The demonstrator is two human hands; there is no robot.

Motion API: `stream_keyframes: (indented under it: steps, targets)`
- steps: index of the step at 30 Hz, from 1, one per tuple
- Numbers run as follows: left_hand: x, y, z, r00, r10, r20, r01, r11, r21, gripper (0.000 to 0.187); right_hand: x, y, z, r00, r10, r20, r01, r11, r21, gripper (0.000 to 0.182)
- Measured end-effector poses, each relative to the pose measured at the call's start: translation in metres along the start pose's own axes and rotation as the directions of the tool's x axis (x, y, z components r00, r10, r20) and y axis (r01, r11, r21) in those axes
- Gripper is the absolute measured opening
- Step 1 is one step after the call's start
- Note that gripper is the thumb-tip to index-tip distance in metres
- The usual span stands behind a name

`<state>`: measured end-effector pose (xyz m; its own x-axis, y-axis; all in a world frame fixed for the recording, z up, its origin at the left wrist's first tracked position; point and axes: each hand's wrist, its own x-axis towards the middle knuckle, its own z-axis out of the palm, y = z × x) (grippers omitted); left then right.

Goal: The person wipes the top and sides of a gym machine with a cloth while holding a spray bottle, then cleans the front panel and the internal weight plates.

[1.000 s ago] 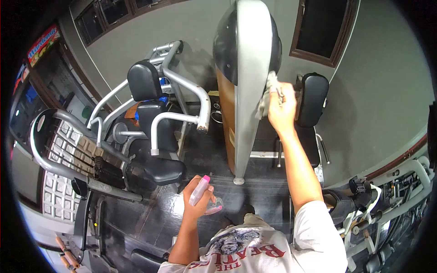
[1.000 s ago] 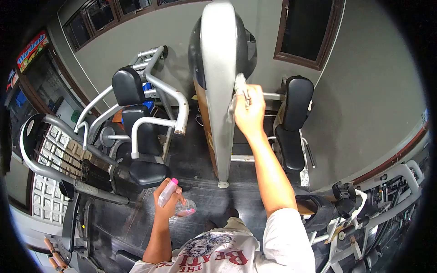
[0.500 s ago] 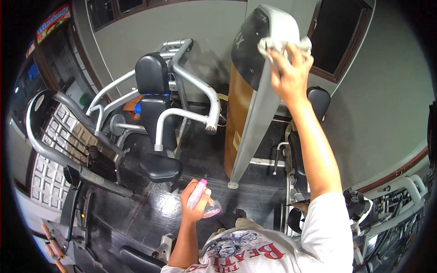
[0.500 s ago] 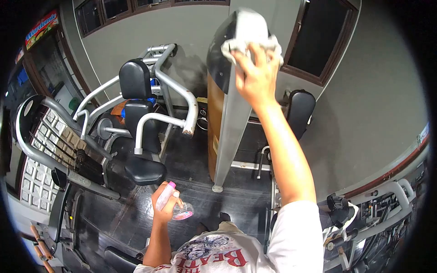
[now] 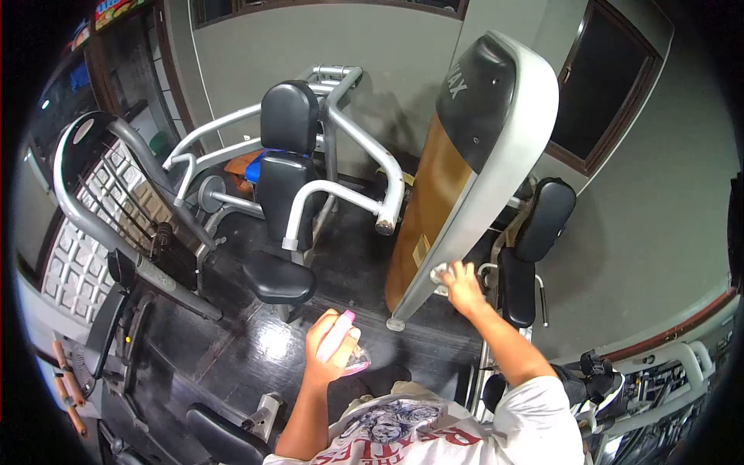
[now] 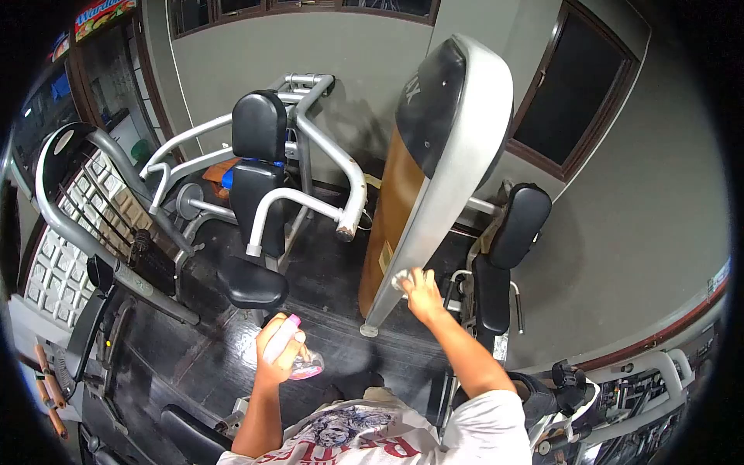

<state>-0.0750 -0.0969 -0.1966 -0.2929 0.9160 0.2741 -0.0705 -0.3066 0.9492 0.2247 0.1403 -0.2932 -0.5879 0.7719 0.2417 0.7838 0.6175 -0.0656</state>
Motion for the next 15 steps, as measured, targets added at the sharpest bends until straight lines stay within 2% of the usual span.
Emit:
stream_keyframes:
  steps: [1,2,3,4,5,6,8,9,11,12,13,15]
  targets:
    - [0.001,0.001,-0.001,1.000,-0.009,-0.002,0.009,1.000,0.018,0.006,0.013,-0.011,-0.042,0.992,-0.062,-0.112,0.064,0.998,0.019,0.041]
    - [0.004,0.001,-0.002,1.000,-0.018,-0.003,0.018,0.999,0.034,0.005,0.027,-0.020,-0.090,0.974,-0.126,-0.189,0.112,0.990,-0.083,0.047]
    - [0.007,0.000,-0.002,1.000,-0.028,-0.002,0.028,0.998,0.049,0.006,0.047,-0.021,-0.134,0.907,-0.234,-0.350,0.187,0.969,-0.164,0.051]
    - [0.011,0.000,-0.001,1.000,0.025,0.017,-0.027,0.996,0.082,0.006,0.067,-0.019,-0.179,0.849,-0.246,-0.468,0.195,0.968,-0.155,0.054]
    - [0.014,0.000,0.001,0.998,0.049,0.032,-0.051,0.995,0.081,0.006,0.086,-0.020,-0.232,0.764,-0.305,-0.569,0.206,0.950,-0.233,0.057]
    - [0.018,-0.002,0.004,0.996,0.077,0.048,-0.081,0.993,0.082,0.006,0.106,-0.022,-0.277,0.677,-0.305,-0.670,0.173,0.951,-0.258,0.059]
    - [0.025,-0.006,0.010,0.986,0.145,0.080,-0.149,0.988,0.051,0.005,0.147,-0.017,-0.352,0.581,-0.253,-0.774,0.212,0.965,-0.156,0.051]
    - [0.029,-0.006,0.012,0.961,0.251,0.119,-0.267,0.952,0.148,0.006,0.168,-0.008,-0.373,0.523,-0.205,-0.827,0.240,0.967,-0.088,0.048]
    - [0.038,-0.006,0.015,0.872,0.438,0.219,-0.488,0.811,0.321,0.007,0.203,0.016,-0.392,0.568,-0.245,-0.786,0.080,0.967,-0.244,0.041]
    - [0.043,0.001,0.018,0.848,0.472,0.242,-0.528,0.795,0.298,0.011,0.218,0.030,-0.387,0.658,-0.171,-0.734,-0.030,0.967,-0.252,0.034]
    - [0.042,-0.002,0.019,0.902,0.389,0.188,-0.424,0.880,0.212,0.014,0.222,0.020,-0.380,0.637,-0.164,-0.753,-0.100,0.951,-0.292,0.031]
    - [0.039,-0.011,0.021,0.976,0.183,0.115,-0.186,0.982,0.015,0.020,0.214,0.003,-0.370,0.601,-0.162,-0.783,-0.145,0.941,-0.305,0.029]
